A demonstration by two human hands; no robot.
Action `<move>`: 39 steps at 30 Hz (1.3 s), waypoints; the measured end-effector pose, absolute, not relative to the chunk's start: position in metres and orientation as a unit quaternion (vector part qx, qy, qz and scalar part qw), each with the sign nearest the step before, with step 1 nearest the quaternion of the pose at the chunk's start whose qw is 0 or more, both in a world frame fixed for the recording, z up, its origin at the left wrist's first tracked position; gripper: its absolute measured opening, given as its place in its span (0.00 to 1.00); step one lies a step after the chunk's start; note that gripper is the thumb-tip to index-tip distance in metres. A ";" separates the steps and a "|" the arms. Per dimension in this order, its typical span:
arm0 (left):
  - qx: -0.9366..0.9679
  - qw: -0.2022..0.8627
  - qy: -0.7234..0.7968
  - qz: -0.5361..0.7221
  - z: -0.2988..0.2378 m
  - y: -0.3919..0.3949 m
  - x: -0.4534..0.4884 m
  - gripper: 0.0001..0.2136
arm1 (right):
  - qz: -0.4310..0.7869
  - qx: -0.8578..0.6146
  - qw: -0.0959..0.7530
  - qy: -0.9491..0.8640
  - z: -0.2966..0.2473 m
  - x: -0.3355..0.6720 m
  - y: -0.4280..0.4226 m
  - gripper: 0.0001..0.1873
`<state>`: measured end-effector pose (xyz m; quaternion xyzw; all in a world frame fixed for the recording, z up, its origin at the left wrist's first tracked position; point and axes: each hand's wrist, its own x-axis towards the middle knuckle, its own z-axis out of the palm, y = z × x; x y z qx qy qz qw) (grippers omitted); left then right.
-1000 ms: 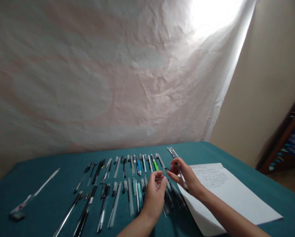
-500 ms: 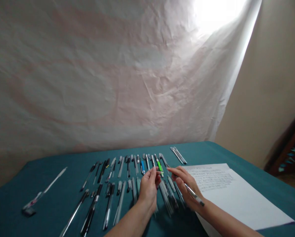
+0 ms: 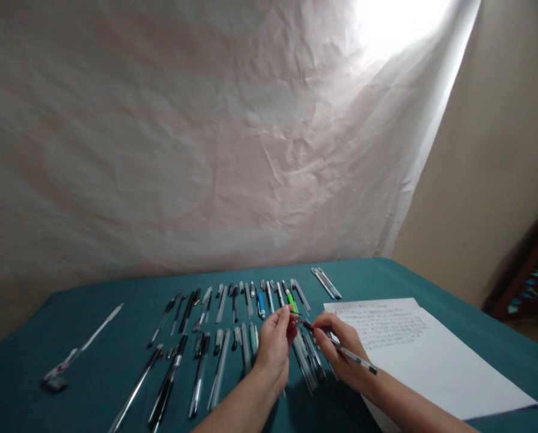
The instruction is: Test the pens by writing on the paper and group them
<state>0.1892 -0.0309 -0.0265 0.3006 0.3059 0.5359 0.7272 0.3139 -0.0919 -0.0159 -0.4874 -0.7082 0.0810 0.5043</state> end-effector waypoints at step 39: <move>0.322 0.689 0.325 0.562 -0.013 -0.019 0.181 0.14 | 0.133 -0.464 0.479 -0.733 -0.003 0.324 -0.080 0.08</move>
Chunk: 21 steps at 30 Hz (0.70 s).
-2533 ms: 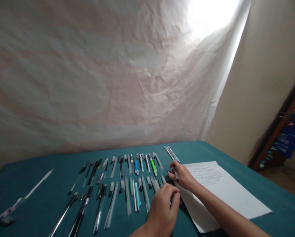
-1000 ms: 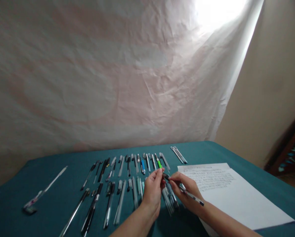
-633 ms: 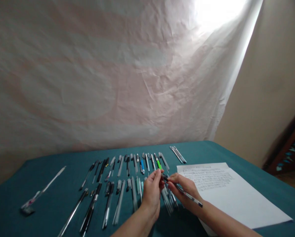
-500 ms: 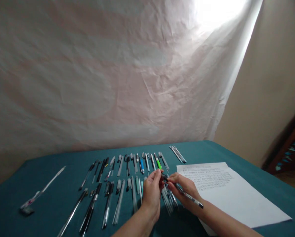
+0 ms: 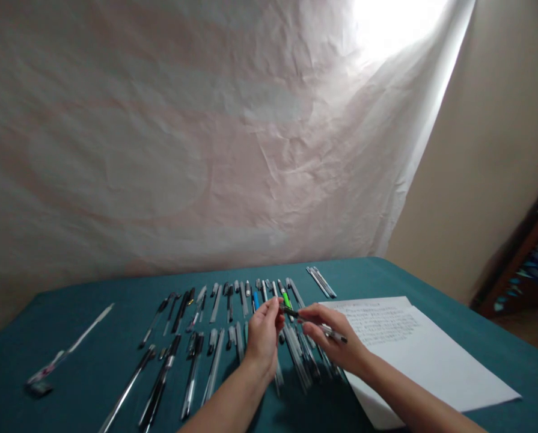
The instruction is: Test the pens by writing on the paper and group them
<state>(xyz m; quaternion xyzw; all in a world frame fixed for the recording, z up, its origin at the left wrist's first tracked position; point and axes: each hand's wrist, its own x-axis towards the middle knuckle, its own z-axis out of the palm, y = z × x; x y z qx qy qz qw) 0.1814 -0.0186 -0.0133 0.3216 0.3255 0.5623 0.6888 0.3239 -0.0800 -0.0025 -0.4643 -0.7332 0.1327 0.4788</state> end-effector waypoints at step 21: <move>0.529 0.518 0.362 0.566 -0.027 -0.021 0.177 0.18 | 0.004 -0.713 0.264 -0.650 0.001 0.403 -0.032 0.14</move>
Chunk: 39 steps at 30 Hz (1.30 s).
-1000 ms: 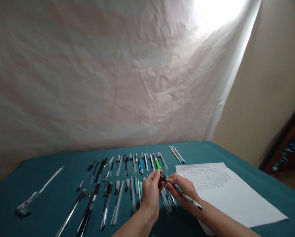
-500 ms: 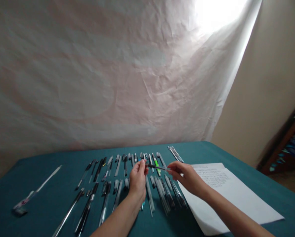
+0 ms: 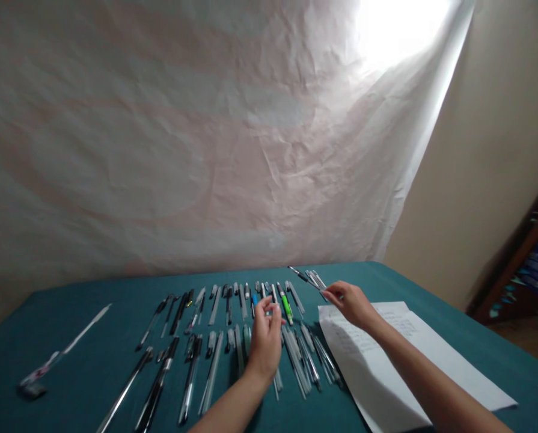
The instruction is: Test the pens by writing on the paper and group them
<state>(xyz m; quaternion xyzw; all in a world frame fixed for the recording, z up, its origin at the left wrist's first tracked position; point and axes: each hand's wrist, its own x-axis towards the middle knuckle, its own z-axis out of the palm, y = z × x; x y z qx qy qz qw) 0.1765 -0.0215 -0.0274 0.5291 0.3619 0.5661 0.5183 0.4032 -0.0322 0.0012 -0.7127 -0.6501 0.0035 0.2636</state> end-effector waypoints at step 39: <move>0.845 0.230 0.303 0.374 -0.032 -0.046 0.173 0.14 | 0.081 -0.747 0.170 -0.637 -0.015 0.380 -0.052 0.15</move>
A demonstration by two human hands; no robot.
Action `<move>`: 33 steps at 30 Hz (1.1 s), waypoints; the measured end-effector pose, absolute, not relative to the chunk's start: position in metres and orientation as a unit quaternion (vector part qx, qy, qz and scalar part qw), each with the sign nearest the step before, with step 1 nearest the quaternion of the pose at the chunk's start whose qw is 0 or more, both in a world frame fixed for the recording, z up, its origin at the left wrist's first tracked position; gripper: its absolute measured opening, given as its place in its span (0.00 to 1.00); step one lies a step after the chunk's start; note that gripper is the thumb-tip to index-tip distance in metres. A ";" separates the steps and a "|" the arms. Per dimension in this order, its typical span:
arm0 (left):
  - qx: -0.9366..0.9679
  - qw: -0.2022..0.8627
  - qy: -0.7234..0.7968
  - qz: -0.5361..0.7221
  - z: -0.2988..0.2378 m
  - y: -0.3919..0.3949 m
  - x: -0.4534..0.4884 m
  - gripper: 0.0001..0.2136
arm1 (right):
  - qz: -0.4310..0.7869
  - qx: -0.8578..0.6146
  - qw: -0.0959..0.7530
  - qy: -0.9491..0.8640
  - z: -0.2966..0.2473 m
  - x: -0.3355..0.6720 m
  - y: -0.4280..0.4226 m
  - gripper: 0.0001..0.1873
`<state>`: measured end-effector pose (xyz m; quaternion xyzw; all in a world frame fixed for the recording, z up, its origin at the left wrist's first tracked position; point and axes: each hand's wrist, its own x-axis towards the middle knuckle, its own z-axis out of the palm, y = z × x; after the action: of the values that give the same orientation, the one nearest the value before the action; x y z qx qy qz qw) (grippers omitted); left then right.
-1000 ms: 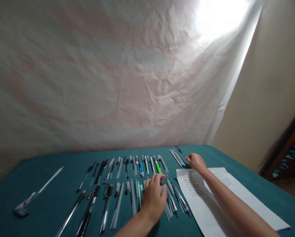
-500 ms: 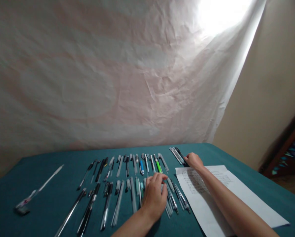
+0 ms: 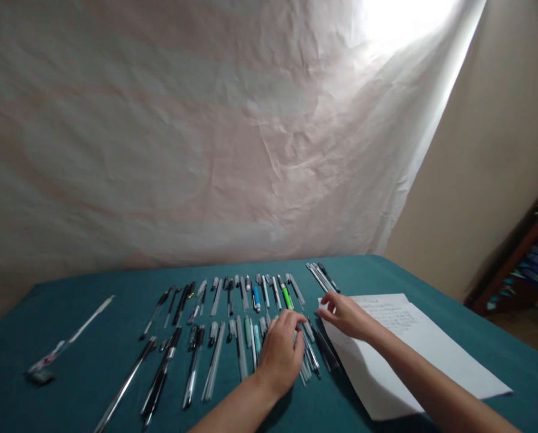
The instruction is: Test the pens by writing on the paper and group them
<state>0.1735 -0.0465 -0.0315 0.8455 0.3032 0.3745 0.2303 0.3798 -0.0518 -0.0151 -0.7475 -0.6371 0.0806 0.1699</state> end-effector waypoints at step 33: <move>0.865 0.247 0.246 0.361 -0.030 -0.054 0.175 0.12 | 0.078 -0.745 0.099 -0.655 -0.035 0.339 -0.090 0.20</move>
<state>0.1754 -0.0542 -0.0299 0.8650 0.2459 0.3606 0.2474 0.3394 -0.0899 -0.0354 -0.7445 -0.6555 0.0783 0.0995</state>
